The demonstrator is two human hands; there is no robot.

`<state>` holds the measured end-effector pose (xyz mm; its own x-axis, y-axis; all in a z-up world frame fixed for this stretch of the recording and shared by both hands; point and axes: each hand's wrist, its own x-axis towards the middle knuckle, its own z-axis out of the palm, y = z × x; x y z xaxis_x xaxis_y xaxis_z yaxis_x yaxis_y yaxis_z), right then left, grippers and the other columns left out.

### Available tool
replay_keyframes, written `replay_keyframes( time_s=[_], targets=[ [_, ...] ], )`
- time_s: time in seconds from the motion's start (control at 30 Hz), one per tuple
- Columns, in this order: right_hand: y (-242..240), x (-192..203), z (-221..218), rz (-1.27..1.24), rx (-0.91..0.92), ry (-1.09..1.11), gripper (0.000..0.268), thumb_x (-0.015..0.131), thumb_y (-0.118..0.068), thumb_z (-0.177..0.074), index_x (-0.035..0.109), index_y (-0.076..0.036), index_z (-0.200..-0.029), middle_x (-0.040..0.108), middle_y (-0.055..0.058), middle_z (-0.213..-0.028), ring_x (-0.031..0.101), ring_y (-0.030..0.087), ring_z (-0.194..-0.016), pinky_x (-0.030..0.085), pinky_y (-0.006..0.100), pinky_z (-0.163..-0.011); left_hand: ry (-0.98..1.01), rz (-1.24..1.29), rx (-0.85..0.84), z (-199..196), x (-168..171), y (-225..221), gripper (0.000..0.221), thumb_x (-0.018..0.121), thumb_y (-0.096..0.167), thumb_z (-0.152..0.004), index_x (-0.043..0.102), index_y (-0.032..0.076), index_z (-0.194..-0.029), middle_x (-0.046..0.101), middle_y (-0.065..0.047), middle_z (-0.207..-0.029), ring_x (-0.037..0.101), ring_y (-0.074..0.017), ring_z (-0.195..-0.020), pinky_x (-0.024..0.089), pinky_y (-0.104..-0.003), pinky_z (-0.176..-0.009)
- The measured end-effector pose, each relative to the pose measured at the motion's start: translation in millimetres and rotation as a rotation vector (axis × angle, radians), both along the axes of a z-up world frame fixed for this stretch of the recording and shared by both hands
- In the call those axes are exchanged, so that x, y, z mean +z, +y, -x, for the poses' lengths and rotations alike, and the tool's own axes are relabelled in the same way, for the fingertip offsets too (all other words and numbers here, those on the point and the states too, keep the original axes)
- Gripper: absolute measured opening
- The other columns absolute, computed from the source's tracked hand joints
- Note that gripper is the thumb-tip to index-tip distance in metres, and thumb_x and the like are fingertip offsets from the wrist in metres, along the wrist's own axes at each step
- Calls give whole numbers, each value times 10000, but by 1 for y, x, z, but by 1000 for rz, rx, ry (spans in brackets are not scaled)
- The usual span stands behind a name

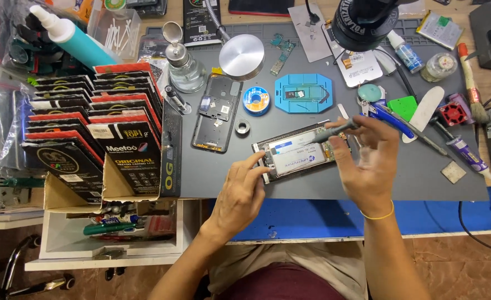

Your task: Applying adhesive to a phone frame and installing a replacement battery during a repair process.

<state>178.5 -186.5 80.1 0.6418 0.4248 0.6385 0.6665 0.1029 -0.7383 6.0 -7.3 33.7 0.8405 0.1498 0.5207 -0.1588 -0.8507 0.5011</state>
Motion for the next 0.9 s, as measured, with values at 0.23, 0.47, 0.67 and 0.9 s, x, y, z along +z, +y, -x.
replay_keyframes(
  time_s=[0.23, 0.47, 0.67, 0.9],
  targets=[
    [-55, -8, -13, 59, -152, 100, 373, 480, 50, -1161, 377, -84, -1494, 633, 229, -1176, 738, 369, -1091, 550, 350, -935, 2, 13, -42, -1, 50, -24, 379, 628, -13, -1036, 552, 76, -1397, 565, -183, -1474, 513, -317, -1171, 516, -431, -987],
    [-67, -19, -14, 166, -262, 51, 411, 537, 87, -1188, 383, 49, -1567, 465, 227, -1205, 577, 326, -1027, 590, 459, -1069, 702, 1197, -1044, 30, 98, -96, 405, 526, 357, -1109, 609, 130, -1434, 672, -49, -1457, 668, -232, -1402, 561, -400, -1276],
    [-86, -18, -30, 303, -382, -115, 261, 636, 91, -1145, 578, 147, -1393, 576, 268, -1251, 591, 363, -1115, 538, 440, -990, 229, 842, -748, 19, 124, -74, 298, 483, 57, -1013, 614, 111, -1275, 695, -47, -1315, 679, -224, -1108, 566, -398, -1029],
    [-99, -30, -41, 534, -447, -209, 204, 730, 8, -1088, 761, 24, -1289, 648, 149, -1175, 591, 317, -1074, 457, 448, -1007, -51, 423, -103, -29, 69, -47, 195, 629, 1, -1014, 681, 89, -1180, 704, -93, -1137, 625, -250, -1064, 531, -370, -923]
  ],
)
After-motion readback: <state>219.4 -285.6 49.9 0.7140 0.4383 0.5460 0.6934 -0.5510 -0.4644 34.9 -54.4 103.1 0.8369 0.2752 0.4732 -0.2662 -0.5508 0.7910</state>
